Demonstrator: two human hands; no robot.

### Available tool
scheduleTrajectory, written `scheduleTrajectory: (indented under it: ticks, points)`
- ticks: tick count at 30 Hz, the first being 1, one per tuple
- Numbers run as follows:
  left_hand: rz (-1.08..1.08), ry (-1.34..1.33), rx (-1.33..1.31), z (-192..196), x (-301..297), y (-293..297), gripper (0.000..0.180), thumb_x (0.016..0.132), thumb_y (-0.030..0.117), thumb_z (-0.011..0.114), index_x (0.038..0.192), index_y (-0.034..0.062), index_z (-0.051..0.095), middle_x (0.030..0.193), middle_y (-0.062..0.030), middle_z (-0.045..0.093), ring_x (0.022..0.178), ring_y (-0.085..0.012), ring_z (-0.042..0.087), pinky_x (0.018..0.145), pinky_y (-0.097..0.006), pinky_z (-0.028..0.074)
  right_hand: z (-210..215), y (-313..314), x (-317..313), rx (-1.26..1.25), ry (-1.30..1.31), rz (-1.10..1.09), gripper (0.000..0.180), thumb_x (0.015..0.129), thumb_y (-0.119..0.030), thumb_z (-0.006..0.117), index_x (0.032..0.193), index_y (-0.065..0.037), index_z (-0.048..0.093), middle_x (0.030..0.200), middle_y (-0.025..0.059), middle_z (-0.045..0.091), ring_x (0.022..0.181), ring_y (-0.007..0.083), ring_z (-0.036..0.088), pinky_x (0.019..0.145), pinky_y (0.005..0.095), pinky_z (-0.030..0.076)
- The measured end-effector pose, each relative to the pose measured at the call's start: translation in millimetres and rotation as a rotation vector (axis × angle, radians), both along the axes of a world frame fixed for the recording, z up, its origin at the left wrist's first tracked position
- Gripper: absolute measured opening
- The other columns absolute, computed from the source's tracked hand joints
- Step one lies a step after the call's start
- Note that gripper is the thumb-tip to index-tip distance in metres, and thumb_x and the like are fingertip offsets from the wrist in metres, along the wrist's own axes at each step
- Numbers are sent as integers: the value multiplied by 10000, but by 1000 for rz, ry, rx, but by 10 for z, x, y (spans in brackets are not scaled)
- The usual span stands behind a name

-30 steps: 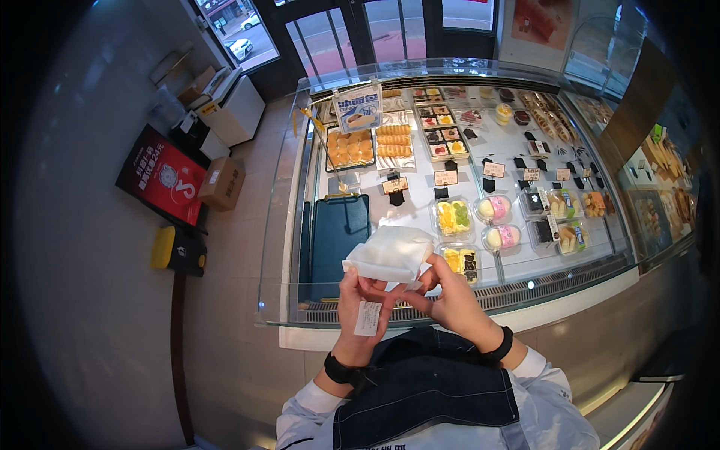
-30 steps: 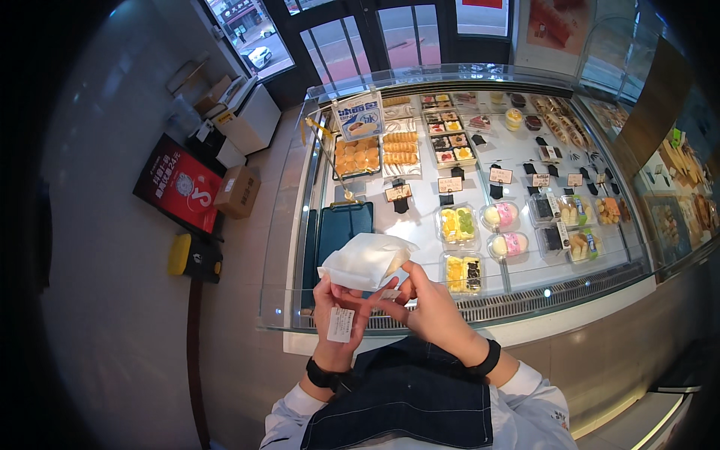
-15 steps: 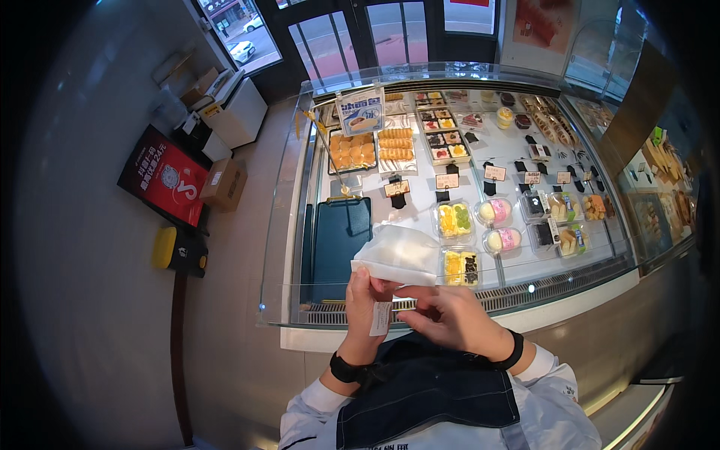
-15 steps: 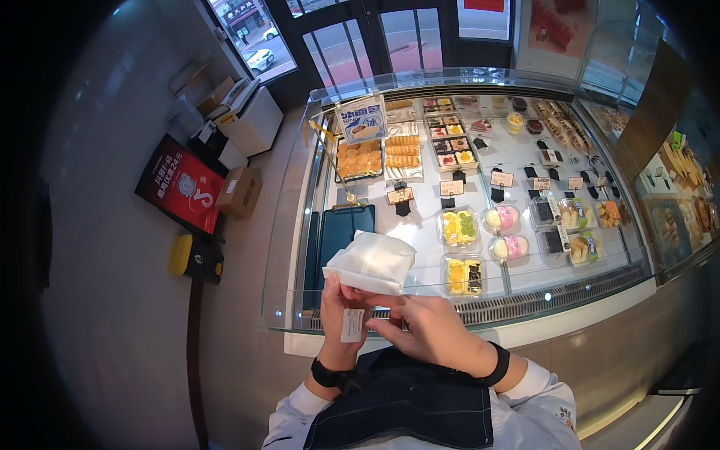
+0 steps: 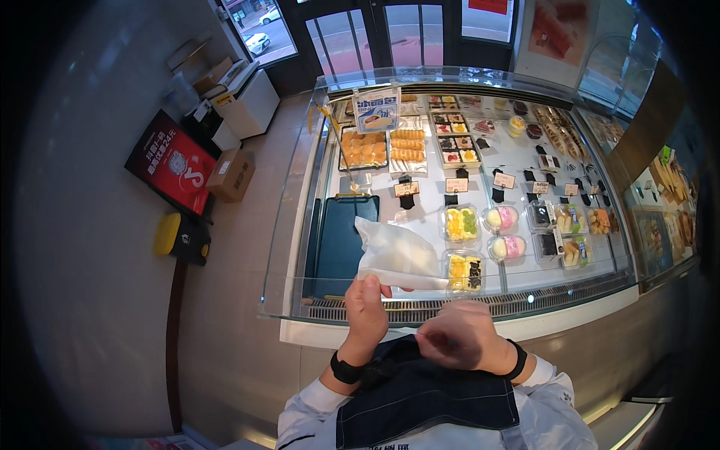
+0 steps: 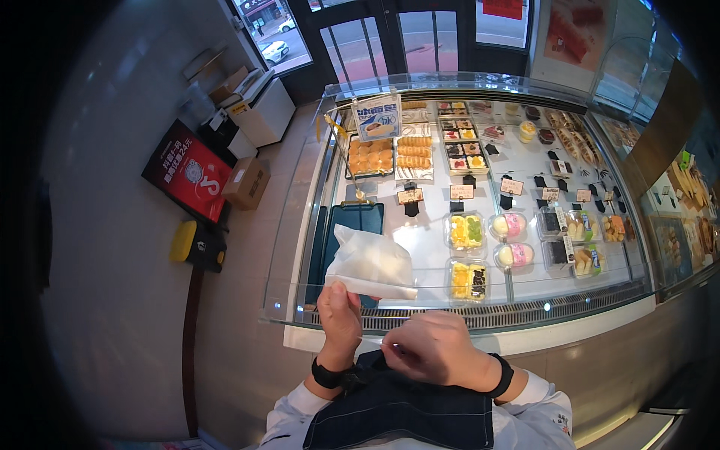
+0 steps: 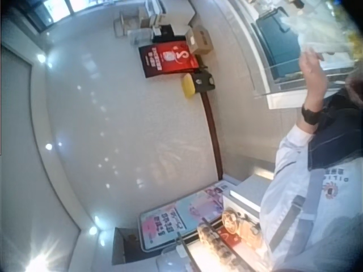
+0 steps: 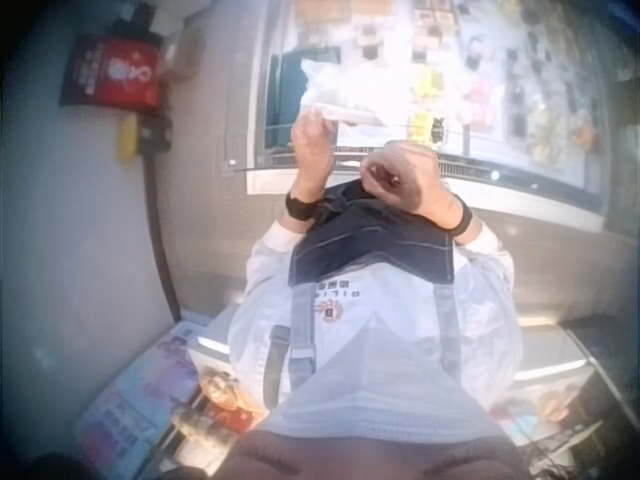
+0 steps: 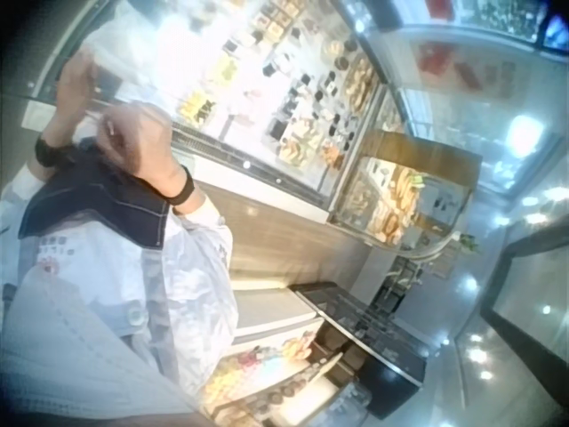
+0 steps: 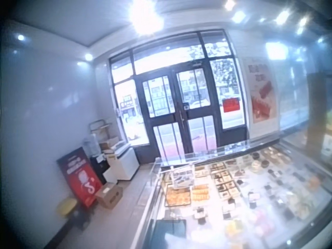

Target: The person retrieves a printed label, walks to a kitchen area, and applies the label to a plastic container of cream-filled pastries. They then carry the container to a refrigerated display case, place it inside, and stack a small paper bag on top of it.

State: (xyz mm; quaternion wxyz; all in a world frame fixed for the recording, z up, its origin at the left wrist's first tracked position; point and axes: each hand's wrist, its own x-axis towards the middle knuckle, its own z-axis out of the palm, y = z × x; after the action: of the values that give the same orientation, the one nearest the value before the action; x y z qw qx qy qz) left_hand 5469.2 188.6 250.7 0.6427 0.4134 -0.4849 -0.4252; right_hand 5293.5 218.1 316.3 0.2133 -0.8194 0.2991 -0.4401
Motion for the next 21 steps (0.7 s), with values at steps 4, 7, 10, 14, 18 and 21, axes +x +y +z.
scheduleTrajectory:
  ticks: [4,7,10,14,18,21]
  points:
    - [90,-91,-109,28,7,80,330,998,255,388,790,38,523,726,-53,574,700,-130,527,664,-276,427,37,-32,-157,116,-319,-122,181,677,-17,789,789,-75,659,625,9,561,562,147,520,557,255,410]
    - [125,-209,-214,95,-14,156,321,973,214,378,810,10,565,706,-70,592,686,-157,550,647,-295,441,21,-90,-134,334,-560,-112,178,690,-18,801,795,-58,663,790,33,586,731,135,526,686,249,403]
    - [144,-280,-207,208,-15,203,360,935,195,393,743,-13,615,650,-88,598,662,-226,614,858,-400,465,47,-255,-114,180,-572,-99,486,726,-104,810,1150,-58,577,1054,95,601,990,213,544,897,314,393]
    - [-190,-337,-183,332,139,83,347,914,169,428,720,-25,639,611,-93,607,784,-274,669,1124,-519,283,71,-687,-192,51,-526,40,891,746,-182,806,1450,-69,271,1200,129,602,1174,294,527,1038,396,351]
    - [-559,-342,-81,333,240,-4,247,881,110,473,728,4,636,547,-96,567,696,-296,642,1146,-483,280,-96,-747,-223,359,-129,321,1039,730,-110,822,1513,-97,139,1178,123,636,1228,249,517,1100,437,290]
    - [-598,-514,-84,314,296,-6,216,867,92,484,698,16,596,513,-80,515,613,-284,594,1145,-487,291,-241,-644,-186,558,-93,382,917,767,-101,785,1482,-97,212,951,64,664,970,176,619,978,329,406]
